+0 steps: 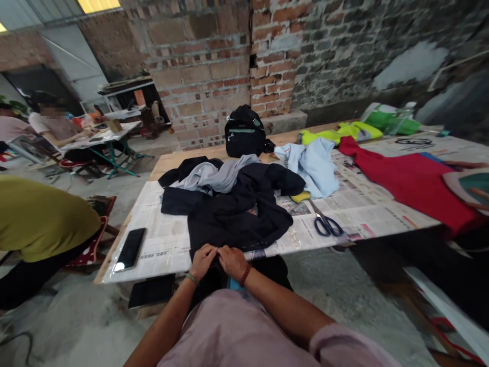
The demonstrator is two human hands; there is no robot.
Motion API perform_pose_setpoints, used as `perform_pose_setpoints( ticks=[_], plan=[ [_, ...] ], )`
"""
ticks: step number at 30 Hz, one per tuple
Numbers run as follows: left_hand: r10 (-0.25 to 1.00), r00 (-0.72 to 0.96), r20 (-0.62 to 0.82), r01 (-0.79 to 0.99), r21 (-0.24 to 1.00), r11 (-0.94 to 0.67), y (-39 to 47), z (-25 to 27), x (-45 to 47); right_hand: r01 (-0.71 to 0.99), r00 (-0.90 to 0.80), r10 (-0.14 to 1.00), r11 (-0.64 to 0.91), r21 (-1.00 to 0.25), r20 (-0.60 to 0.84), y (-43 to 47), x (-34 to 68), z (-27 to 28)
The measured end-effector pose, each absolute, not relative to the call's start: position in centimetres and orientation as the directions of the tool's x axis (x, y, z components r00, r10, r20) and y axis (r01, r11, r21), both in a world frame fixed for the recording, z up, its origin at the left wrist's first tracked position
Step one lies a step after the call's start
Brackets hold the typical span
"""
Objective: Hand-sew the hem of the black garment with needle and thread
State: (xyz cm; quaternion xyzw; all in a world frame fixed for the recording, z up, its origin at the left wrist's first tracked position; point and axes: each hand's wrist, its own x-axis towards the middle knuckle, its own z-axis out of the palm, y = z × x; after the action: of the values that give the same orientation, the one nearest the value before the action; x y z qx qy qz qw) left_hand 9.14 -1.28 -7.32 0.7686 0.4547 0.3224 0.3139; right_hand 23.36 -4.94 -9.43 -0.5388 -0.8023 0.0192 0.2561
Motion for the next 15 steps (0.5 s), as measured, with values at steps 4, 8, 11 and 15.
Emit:
perform_pose_setpoints(
  ticks=[4, 8, 11, 15],
  plan=[
    [0.909, 0.359, 0.213, 0.49, 0.786, -0.378, -1.31, -7.24, 9.2, 0.856, -0.266, 0.872, 0.41, -0.314, 0.411, -4.72, 23.18, -9.8],
    [0.894, 0.386, 0.228, 0.498, 0.764, -0.41, -1.48, -7.24, 9.09, 0.841, -0.211, 0.871, 0.393, -0.372, 0.443, -4.54, 23.19, -9.96],
    [0.878, 0.423, 0.223, 0.511, 0.742, -0.434, -1.62, -7.46, 9.11, 0.782, -0.121, 0.874, 0.375, -0.498, 0.47, -4.52, 23.35, -9.69],
    [0.882, 0.421, 0.211, 0.544, 0.72, -0.431, -1.63, -7.79, 9.28, 0.635, -0.075, 0.873, 0.414, -0.653, 0.481, -4.43, 23.5, -9.01]
  ],
)
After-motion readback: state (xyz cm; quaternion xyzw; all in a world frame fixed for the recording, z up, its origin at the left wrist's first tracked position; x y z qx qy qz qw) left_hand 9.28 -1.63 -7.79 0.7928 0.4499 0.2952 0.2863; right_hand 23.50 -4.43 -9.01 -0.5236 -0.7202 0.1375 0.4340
